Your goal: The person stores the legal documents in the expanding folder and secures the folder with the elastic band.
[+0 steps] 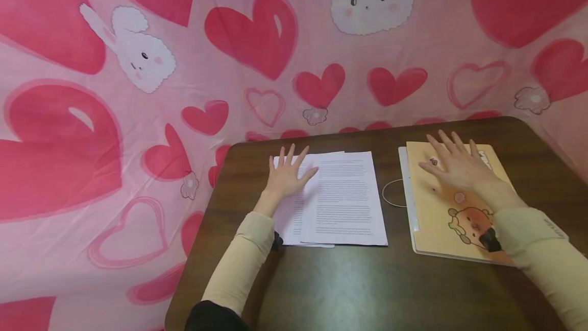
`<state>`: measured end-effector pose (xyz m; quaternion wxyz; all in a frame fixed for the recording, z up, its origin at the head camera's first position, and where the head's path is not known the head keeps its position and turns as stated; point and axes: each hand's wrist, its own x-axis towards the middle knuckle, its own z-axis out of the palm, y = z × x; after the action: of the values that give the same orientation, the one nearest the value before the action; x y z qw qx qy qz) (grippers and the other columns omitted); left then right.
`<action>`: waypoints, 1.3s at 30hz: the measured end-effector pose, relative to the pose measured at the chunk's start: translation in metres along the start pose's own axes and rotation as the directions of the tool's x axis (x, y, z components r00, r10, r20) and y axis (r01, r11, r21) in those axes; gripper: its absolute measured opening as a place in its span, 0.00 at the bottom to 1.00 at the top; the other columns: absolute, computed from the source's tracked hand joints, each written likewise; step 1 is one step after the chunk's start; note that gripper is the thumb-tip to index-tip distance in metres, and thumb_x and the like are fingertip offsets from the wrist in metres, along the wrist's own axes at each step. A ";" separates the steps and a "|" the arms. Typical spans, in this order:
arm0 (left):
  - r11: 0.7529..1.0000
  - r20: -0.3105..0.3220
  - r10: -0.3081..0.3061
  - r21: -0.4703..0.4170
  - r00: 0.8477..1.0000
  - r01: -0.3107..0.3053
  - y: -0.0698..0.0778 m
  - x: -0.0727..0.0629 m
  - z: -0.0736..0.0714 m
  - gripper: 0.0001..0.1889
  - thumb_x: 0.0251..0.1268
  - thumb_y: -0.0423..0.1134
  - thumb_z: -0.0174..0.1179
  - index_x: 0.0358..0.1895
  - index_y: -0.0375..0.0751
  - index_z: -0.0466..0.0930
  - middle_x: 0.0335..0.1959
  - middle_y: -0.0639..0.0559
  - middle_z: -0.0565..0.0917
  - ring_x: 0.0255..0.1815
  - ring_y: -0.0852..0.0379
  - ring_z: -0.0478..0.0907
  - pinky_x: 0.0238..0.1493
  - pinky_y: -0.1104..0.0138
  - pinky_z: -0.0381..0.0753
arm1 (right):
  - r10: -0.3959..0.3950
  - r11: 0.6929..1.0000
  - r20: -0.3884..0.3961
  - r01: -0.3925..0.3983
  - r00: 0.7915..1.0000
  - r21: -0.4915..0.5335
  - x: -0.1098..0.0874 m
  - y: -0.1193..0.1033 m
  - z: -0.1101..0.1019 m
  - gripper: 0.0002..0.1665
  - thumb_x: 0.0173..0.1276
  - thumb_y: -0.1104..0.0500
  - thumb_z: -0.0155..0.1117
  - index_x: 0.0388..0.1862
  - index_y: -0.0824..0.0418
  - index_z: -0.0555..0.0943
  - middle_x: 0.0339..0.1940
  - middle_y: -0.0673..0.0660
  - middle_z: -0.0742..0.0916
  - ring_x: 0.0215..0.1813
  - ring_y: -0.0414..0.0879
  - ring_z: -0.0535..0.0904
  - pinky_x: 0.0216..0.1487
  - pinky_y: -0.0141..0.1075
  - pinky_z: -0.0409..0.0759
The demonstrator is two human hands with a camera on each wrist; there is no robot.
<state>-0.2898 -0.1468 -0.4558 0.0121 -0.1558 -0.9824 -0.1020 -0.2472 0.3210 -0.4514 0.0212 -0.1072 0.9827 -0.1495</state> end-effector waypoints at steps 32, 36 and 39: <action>0.832 0.289 0.500 0.102 0.816 -0.545 0.135 -0.032 0.045 0.48 0.77 0.78 0.48 0.92 0.64 0.47 0.95 0.53 0.49 0.96 0.45 0.45 0.92 0.37 0.49 | 0.051 0.997 0.171 -0.061 0.984 0.052 -0.009 0.007 0.008 0.61 0.83 0.25 0.49 0.93 0.61 0.41 0.91 0.77 0.46 0.87 0.87 0.40 0.79 0.85 0.29; 0.806 0.329 0.516 0.126 0.791 -0.578 0.149 -0.035 0.053 0.50 0.76 0.80 0.47 0.92 0.64 0.46 0.95 0.54 0.48 0.96 0.48 0.45 0.93 0.39 0.49 | 0.064 0.996 0.189 -0.074 0.980 0.047 -0.008 0.010 0.009 0.61 0.83 0.24 0.49 0.93 0.63 0.43 0.91 0.79 0.47 0.87 0.87 0.40 0.79 0.85 0.30; 0.796 0.353 0.523 0.125 0.776 -0.593 0.157 -0.035 0.059 0.50 0.76 0.81 0.45 0.93 0.64 0.44 0.95 0.55 0.47 0.96 0.49 0.43 0.93 0.41 0.47 | 0.065 0.996 0.195 -0.074 0.979 0.041 -0.008 0.012 0.010 0.61 0.83 0.25 0.49 0.93 0.63 0.43 0.90 0.80 0.48 0.86 0.87 0.41 0.79 0.86 0.30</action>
<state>-0.2077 0.0014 -0.4850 -0.0894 -0.4526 -0.8861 0.0449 -0.2414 0.3309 -0.4644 0.1243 -0.0862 0.9752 -0.1613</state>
